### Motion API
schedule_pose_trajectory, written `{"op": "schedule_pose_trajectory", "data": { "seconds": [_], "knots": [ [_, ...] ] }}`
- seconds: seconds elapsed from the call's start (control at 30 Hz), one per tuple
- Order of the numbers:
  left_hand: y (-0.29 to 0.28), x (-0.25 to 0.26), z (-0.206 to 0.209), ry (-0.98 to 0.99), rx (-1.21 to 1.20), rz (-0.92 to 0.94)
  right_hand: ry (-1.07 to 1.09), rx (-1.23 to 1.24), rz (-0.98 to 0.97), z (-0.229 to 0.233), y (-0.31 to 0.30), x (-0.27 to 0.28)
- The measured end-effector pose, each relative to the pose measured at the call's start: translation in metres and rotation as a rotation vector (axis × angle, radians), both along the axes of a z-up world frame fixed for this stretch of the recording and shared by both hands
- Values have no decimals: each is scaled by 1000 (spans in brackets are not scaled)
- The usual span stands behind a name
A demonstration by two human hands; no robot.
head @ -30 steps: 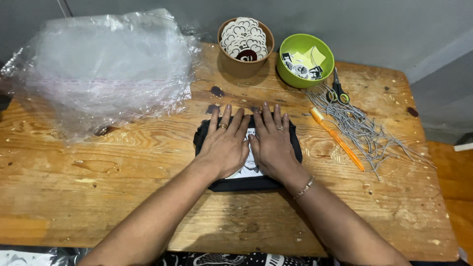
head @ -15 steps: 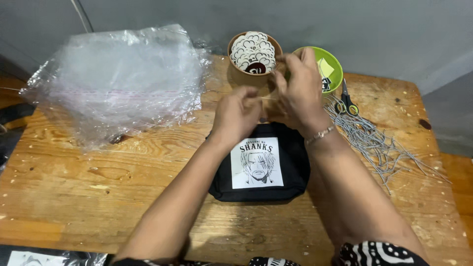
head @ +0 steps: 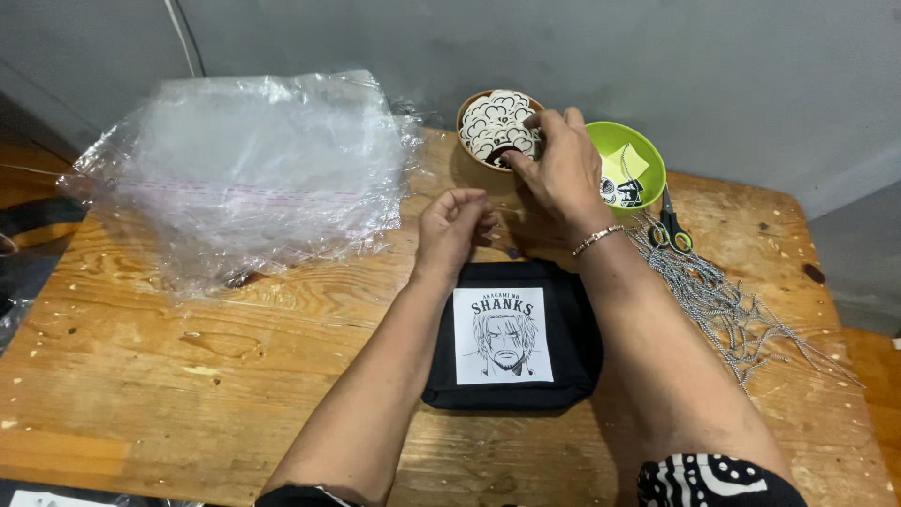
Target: The person wipes a black pouch with a brush, then attaches a metal chain to a decorative tag and fastens it to the pouch. The person finishes by brushing the pouch again.
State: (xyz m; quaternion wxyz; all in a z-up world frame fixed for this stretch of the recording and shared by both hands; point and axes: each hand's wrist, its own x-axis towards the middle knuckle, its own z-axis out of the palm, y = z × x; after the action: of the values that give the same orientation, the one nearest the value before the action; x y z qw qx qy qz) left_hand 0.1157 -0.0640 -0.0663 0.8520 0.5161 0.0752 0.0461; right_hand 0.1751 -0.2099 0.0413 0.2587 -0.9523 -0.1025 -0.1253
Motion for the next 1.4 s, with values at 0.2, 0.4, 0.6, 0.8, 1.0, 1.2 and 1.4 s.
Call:
{"op": "schedule_pose_trajectory", "data": {
  "seconds": [0.2, 0.4, 0.6, 0.8, 1.0, 1.2, 1.4],
  "knots": [
    [-4, 7, -14, 5, -11, 11, -66, -54, -9, -10, -5, 25],
    [-7, 4, -9, 18, -18, 18, -159, -28, 9, -14, -22, 33],
    [-7, 3, -6, 22, -20, 20, -178, -88, -53, -14, -29, 37],
    [-10, 14, -20, 15, -27, 26, -100, -85, 31, -12, -19, 26],
    [-9, 12, -17, 33, -19, 16, -29, -132, 55, 6, -11, 19],
    [-7, 6, -6, 30, -16, 9, -26, -167, 123, 15, -6, 19],
    [-7, 8, -6, -2, 18, 6, -35, -121, 77, 7, -12, 24]
  ]
}}
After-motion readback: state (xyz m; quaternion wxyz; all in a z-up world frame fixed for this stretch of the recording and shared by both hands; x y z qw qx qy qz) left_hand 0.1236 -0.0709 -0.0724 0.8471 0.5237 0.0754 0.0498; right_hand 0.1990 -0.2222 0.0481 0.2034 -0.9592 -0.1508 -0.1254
